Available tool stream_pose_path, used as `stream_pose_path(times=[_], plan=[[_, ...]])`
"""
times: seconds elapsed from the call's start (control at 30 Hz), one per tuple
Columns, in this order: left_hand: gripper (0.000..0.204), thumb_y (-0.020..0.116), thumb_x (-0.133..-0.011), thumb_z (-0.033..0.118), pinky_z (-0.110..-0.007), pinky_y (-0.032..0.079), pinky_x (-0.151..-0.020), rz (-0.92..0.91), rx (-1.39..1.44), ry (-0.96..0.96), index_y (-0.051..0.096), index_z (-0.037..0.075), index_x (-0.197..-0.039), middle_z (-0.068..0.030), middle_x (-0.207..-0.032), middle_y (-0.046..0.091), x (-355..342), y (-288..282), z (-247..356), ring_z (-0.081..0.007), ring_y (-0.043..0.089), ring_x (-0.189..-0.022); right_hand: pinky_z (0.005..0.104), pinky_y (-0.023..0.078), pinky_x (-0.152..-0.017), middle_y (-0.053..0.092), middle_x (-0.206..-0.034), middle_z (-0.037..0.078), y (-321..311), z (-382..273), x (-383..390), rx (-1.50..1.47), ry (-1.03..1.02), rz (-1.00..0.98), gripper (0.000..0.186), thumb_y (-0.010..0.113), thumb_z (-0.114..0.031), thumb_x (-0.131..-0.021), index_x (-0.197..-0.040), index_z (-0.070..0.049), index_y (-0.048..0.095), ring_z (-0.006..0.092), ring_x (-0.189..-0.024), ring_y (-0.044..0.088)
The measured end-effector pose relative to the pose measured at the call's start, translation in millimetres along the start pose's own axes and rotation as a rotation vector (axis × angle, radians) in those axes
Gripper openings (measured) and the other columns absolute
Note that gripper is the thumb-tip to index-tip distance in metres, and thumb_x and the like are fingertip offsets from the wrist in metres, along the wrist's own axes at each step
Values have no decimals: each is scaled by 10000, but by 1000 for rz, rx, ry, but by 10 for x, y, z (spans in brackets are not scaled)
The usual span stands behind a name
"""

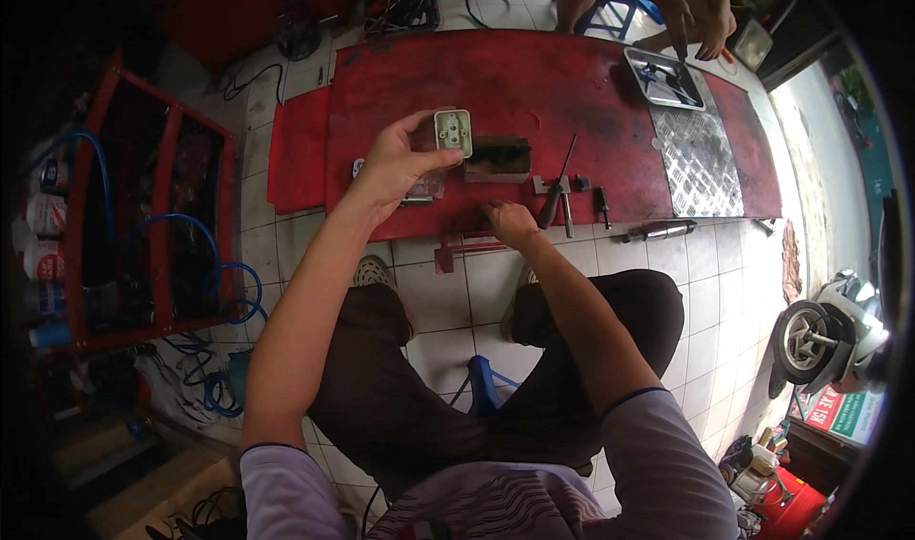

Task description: The person assembles an electrical switch component by hand on a red workbench, inserting a internal metal and plastic parts into the housing, then uses a screwdriver to secure a screw into the side of the switch box.

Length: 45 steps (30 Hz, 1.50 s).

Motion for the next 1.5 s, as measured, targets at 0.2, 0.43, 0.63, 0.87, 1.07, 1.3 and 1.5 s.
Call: stream_pose_path(times=[0.2, 0.43, 0.63, 0.87, 1.07, 1.3, 1.5], plan=[[485, 658, -761, -25, -291, 509, -793, -58, 10, 2, 462, 6, -1204, -67, -1032, 580, 320, -73, 295, -147, 594, -911, 408, 501, -699, 598, -852, 116, -468, -339, 48, -3, -44, 187, 194, 591, -176, -758, -900, -46, 566, 299, -866, 600], [349, 577, -881, 232, -287, 528, -776, -56, 243, -48, 515, 14, -1145, -60, -1028, 583, 525, -25, 275, -148, 585, -936, 346, 496, -651, 590, -812, 107, -1791, -755, 146, -402, 28, 701, 126, 623, -39, -706, -816, -24, 562, 256, -774, 612], [368, 530, -906, 306, -297, 527, -786, -54, 319, -42, 523, 13, -1128, -59, -1033, 571, 870, -231, 439, -150, 583, -944, 275, 487, -658, 619, -837, 89, -2819, -1381, 339, -575, -94, 900, 151, 636, -37, -750, -900, -18, 635, 185, -725, 617], [356, 563, -887, 311, -281, 526, -775, -38, 195, -146, 538, 36, -1111, -54, -1015, 580, 777, -163, 196, -151, 606, -889, 241, 475, -681, 652, -844, 77, -2604, -1172, 553, -949, 103, 730, 201, 656, -126, -795, -922, 29, 644, 111, -773, 602], [330, 573, -877, 327, -294, 536, -699, -39, 149, -134, 557, 63, -1074, -51, -939, 615, 495, 68, 5, -148, 626, -817, 242, 473, -663, 647, -797, 86, -2497, -716, 660, -1119, 231, 675, 247, 705, -165, -760, -877, 44, 643, 116, -720, 593], [337, 546, -890, 349, -303, 541, -650, -53, 88, -205, 567, 61, -1063, -59, -923, 638, 256, 250, -96, -158, 643, -803, 245, 478, -668, 651, -805, 82, -2602, -533, 656, -1072, 108, 663, 232, 712, -150, -747, -866, 38, 644, 113, -727, 600], [385, 570, -856, 430, -218, 396, -484, -87, 44, -219, 600, 78, -1010, -29, -870, 639, 236, 327, -157, -120, 649, -748, 258, 508, -680, 665, -828, 107, -2612, -602, 700, -1009, 89, 562, 211, 702, -111, -745, -882, 38, 643, 138, -776, 647]])
Point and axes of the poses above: each hand's wrist, its own x-axis away from the middle knuckle, its own y-axis out of the palm, z = x × y, the point moved 6 cm from there along -x, towards the middle knuckle
